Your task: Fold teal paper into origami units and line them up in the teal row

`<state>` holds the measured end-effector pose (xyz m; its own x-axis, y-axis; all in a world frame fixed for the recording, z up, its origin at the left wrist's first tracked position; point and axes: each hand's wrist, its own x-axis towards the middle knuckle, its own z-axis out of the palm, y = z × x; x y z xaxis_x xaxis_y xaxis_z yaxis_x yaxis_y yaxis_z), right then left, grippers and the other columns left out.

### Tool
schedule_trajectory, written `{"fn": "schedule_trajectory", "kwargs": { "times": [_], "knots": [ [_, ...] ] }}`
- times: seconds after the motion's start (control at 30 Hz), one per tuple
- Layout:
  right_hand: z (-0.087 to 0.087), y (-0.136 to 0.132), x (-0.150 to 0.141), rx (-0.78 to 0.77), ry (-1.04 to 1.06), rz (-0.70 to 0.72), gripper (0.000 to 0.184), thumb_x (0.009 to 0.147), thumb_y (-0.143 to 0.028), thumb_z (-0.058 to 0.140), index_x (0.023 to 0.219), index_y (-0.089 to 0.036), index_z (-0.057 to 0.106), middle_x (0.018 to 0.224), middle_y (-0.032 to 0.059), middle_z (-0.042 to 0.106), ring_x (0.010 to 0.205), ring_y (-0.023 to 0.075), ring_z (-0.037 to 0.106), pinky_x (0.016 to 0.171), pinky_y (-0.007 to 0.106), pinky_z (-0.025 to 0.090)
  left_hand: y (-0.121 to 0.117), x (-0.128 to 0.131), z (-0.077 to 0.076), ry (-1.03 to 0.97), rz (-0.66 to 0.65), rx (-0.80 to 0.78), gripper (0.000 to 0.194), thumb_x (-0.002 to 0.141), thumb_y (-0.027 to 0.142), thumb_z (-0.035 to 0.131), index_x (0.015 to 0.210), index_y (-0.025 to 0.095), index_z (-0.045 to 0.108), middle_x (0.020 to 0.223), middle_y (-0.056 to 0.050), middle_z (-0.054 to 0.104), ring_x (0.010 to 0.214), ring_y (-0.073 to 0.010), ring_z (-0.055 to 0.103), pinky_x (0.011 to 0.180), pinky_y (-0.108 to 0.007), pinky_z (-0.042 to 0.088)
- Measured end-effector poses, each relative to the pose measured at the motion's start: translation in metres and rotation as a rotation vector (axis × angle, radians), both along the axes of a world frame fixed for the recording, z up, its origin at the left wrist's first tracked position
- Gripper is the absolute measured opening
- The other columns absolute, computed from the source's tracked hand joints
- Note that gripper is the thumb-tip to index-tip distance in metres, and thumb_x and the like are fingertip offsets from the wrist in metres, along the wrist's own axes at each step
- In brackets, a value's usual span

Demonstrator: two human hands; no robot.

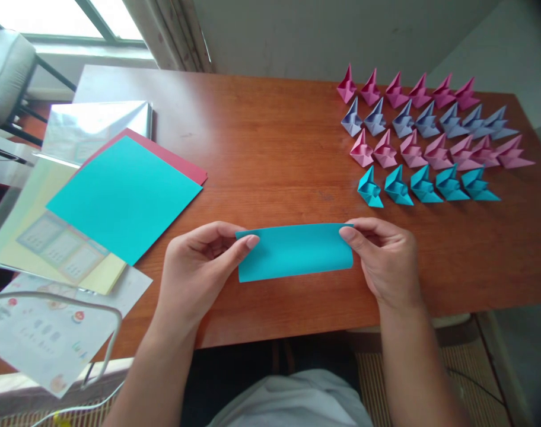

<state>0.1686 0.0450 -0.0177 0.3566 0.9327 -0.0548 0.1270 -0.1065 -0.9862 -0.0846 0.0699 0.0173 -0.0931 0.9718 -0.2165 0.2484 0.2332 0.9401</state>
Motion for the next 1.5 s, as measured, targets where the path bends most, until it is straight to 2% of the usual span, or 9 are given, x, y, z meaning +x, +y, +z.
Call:
{"fn": "schedule_trajectory", "kwargs": {
  "times": [0.7, 1.03, 1.27, 1.5],
  "knots": [
    [0.0023, 0.0011, -0.0011, 0.010, -0.001, 0.005, 0.020, 0.071, -0.039, 0.091, 0.080, -0.025, 0.080, 0.075, 0.0001, 0.077, 0.065, 0.0161, 0.070, 0.058, 0.026, 0.057, 0.0007, -0.0008, -0.0008, 0.010, -0.016, 0.027, 0.021, 0.073, 0.037, 0.087, 0.074, 0.019, 0.075, 0.060, 0.002, 0.066, 0.048, -0.0085, 0.053, 0.041, -0.017, 0.039],
    [0.0019, 0.0014, -0.0018, 0.033, 0.044, 0.001, 0.018, 0.071, -0.034, 0.092, 0.082, -0.025, 0.080, 0.077, -0.0008, 0.079, 0.068, 0.0146, 0.072, 0.061, 0.024, 0.059, 0.0007, -0.0004, -0.0025, -0.019, -0.046, 0.068, 0.011, 0.076, 0.028, 0.085, 0.074, 0.020, 0.076, 0.061, 0.004, 0.066, 0.049, -0.0054, 0.051, 0.042, -0.013, 0.038],
    [0.0028, 0.0010, -0.0015, 0.010, -0.024, 0.002, 0.023, 0.072, -0.040, 0.090, 0.082, -0.023, 0.079, 0.077, 0.0016, 0.079, 0.067, 0.0177, 0.072, 0.060, 0.028, 0.060, 0.0002, -0.0010, -0.0027, -0.030, -0.042, 0.061, 0.012, 0.076, 0.029, 0.085, 0.074, 0.021, 0.077, 0.060, 0.004, 0.066, 0.050, -0.0057, 0.052, 0.043, -0.013, 0.039],
    [0.0031, 0.0013, -0.0012, 0.021, -0.031, 0.015, 0.022, 0.073, -0.041, 0.089, 0.082, -0.023, 0.079, 0.076, 0.0012, 0.078, 0.066, 0.0169, 0.071, 0.058, 0.027, 0.059, 0.0003, -0.0015, -0.0037, -0.035, -0.046, 0.060, 0.012, 0.076, 0.029, 0.085, 0.074, 0.021, 0.077, 0.061, 0.004, 0.067, 0.050, -0.0057, 0.053, 0.044, -0.013, 0.040]
  ]
}}
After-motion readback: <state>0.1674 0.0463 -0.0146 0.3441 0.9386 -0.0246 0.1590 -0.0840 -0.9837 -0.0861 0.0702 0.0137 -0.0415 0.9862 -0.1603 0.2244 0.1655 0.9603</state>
